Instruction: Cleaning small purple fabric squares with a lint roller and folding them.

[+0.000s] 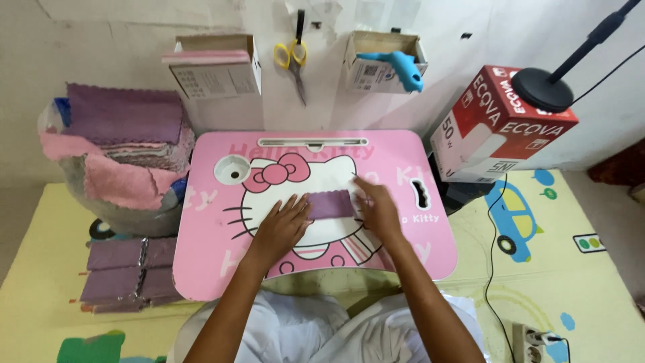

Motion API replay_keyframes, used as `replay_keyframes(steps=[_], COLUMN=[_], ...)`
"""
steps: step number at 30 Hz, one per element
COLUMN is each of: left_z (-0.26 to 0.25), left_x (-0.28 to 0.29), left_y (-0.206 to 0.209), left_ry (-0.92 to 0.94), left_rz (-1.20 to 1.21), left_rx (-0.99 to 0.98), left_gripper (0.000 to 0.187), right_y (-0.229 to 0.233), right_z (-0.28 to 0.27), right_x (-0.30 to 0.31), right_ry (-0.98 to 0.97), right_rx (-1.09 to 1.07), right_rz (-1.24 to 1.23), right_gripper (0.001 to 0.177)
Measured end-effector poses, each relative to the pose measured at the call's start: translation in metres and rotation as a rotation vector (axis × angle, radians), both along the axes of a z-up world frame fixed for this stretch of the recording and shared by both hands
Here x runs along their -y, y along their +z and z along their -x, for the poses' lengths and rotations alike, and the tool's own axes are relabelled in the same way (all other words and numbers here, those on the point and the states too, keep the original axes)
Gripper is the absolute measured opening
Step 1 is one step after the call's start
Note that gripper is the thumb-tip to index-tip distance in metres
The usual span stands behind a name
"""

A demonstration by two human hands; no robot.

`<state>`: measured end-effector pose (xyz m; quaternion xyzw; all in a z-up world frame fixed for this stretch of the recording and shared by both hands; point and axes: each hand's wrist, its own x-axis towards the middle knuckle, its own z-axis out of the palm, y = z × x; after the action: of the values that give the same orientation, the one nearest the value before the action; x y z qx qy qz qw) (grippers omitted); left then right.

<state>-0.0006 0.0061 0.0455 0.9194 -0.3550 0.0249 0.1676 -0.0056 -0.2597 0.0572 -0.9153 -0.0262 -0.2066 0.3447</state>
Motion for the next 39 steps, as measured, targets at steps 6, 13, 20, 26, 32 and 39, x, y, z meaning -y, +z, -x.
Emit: replay_keyframes(steps=[6,13,20,26,32,39], left_z=[-0.001,-0.005,0.001,0.0,0.001,0.003], left_x=[-0.007,-0.006,-0.005,-0.004,-0.006,-0.005], left_y=[-0.026,-0.044,-0.035,-0.038,-0.035,-0.032], left_ry=[0.054,0.022,0.052,0.075,0.072,0.113], left_rz=[0.102,0.187,0.268,0.179,0.145,0.122], left_rx=[0.091,0.319,0.467,0.481,0.414,0.277], left_gripper=[0.042,0.04,0.037,0.039,0.045,0.036], right_y=[0.138,0.282,0.296,0.293,0.284,0.161], right_z=[-0.019,-0.062,-0.09,-0.089,-0.015,0.077], right_x=[0.037,0.022,-0.004,-0.001,0.007,0.009], right_ry=[-0.237,-0.222,-0.185,-0.219,-0.037,0.004], right_rx=[0.527,-0.154,-0.527,-0.419,0.032,0.145], right_rz=[-0.142,-0.08,0.003,0.064,0.299,0.292], right_gripper=[0.018,0.068,0.042,0.036,0.034,0.043])
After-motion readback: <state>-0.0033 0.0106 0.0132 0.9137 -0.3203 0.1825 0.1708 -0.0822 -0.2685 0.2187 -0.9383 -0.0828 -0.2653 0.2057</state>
